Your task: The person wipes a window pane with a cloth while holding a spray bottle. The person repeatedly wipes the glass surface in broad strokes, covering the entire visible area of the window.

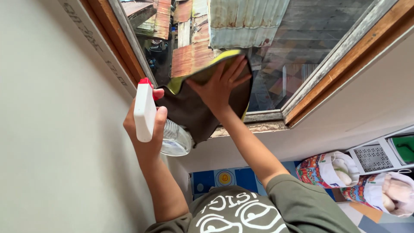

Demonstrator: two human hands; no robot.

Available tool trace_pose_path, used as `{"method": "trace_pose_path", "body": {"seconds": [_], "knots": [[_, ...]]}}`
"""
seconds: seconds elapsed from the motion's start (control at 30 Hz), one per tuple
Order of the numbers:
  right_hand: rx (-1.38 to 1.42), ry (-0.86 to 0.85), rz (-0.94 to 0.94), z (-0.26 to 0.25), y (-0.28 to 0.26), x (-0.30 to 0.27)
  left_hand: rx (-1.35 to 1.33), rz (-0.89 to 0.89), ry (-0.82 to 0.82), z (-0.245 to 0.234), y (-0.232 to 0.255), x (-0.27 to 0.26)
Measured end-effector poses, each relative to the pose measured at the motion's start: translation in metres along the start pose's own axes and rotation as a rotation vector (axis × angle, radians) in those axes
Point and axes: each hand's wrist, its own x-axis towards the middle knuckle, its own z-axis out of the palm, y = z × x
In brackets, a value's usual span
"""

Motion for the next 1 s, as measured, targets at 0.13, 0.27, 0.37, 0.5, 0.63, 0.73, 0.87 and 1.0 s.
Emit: {"method": "trace_pose_path", "body": {"seconds": [0.13,0.27,0.37,0.5,0.63,0.73,0.87,1.0], "knots": [[-0.022,0.064,0.056,-0.001,-0.001,0.050,-0.040,-0.025,-0.001,0.003,0.003,-0.001],[-0.001,0.042,0.055,0.000,0.004,0.040,-0.038,-0.039,-0.004,-0.001,0.003,-0.006],[0.003,-0.011,0.013,0.009,0.007,-0.011,-0.024,-0.032,-0.028,-0.007,0.008,-0.002],[-0.004,-0.011,0.005,0.012,0.005,-0.010,-0.048,-0.031,-0.029,-0.011,0.005,-0.003],[-0.015,0.090,0.066,0.006,0.000,0.051,-0.017,-0.009,-0.004,-0.010,0.009,-0.001],[-0.027,0.023,0.109,0.000,0.004,0.061,0.021,-0.065,-0.006,-0.008,0.022,-0.005],[-0.120,-0.251,0.050,0.005,0.020,0.023,0.060,-0.188,-0.002,-0.007,0.029,-0.003],[-0.010,-0.175,-0.105,0.033,0.058,-0.052,0.035,-0.163,-0.011,-0.006,0.021,-0.001]]}}
